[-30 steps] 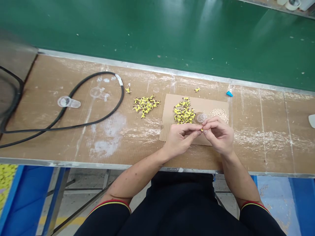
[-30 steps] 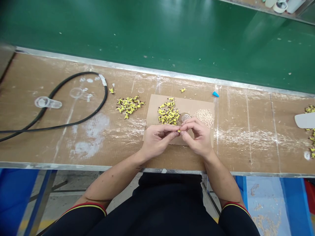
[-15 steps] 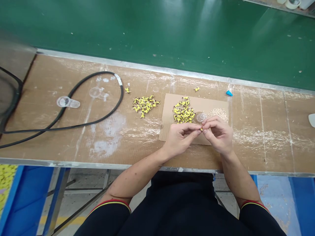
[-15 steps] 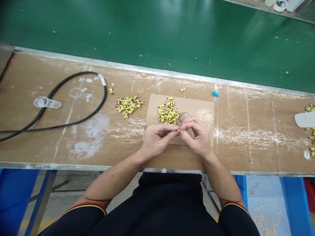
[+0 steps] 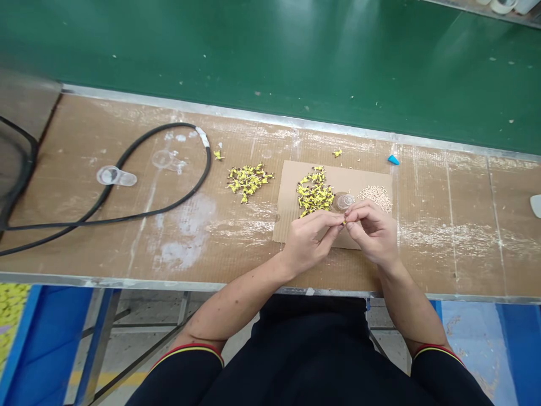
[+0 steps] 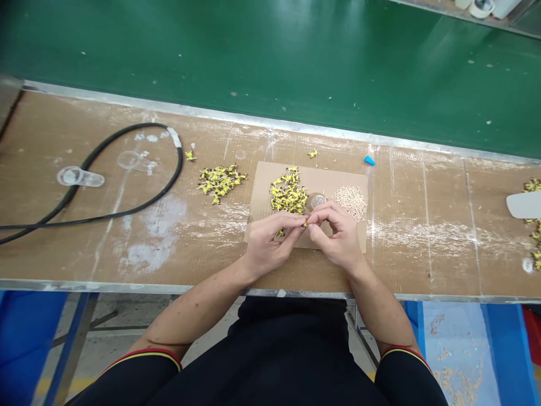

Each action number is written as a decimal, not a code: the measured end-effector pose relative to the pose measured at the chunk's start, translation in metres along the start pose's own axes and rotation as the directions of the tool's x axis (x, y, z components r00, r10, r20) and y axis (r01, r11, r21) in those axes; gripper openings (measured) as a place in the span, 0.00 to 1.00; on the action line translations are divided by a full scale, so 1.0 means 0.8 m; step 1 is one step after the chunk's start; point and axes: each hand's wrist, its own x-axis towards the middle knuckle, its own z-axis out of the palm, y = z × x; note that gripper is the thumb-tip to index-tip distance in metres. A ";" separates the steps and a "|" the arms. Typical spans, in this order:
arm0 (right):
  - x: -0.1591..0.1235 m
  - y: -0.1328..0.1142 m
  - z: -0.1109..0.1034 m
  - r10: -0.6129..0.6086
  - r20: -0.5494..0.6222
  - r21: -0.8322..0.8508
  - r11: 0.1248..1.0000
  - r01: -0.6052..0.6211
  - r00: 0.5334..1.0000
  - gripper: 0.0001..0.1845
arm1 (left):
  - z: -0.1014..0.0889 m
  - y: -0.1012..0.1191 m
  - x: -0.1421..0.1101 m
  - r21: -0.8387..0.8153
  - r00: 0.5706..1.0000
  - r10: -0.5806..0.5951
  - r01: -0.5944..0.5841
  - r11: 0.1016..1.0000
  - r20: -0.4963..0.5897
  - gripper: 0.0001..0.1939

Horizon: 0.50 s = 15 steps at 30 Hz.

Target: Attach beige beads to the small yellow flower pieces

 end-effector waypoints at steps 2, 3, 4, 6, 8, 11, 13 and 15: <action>0.000 0.000 0.000 0.009 0.005 -0.004 1.000 -0.009 1.000 0.05 | 0.000 0.000 -0.001 0.016 1.000 -0.004 0.004 1.000 0.009 0.05; -0.001 0.001 -0.001 0.014 0.007 -0.006 1.000 -0.014 1.000 0.05 | 0.000 0.000 -0.001 0.021 1.000 -0.013 0.012 1.000 0.014 0.04; -0.001 0.001 -0.001 0.017 0.010 -0.007 1.000 -0.017 1.000 0.05 | 0.000 0.001 -0.001 0.022 0.999 -0.026 0.025 0.999 0.020 0.04; -0.002 0.001 -0.001 0.016 0.018 -0.003 1.000 -0.016 1.000 0.05 | -0.001 0.001 -0.001 0.018 0.998 -0.053 0.052 0.998 0.031 0.04; -0.002 0.002 -0.001 0.014 0.021 0.003 1.000 -0.014 1.000 0.05 | -0.001 0.002 0.000 0.010 0.997 -0.071 0.070 0.997 0.037 0.04; -0.001 0.002 0.000 0.027 0.014 0.000 1.000 -0.027 1.000 0.05 | -0.002 0.004 0.000 0.000 0.994 -0.096 0.096 0.995 0.046 0.04; -0.001 0.002 0.000 0.026 0.015 0.004 1.000 -0.026 1.000 0.05 | -0.003 0.005 0.001 -0.034 0.991 -0.126 0.128 0.991 0.049 0.04; -0.002 0.001 -0.001 0.010 0.030 0.026 1.000 -0.011 1.000 0.04 | -0.004 0.006 0.003 -0.088 0.984 -0.167 0.172 0.981 0.061 0.03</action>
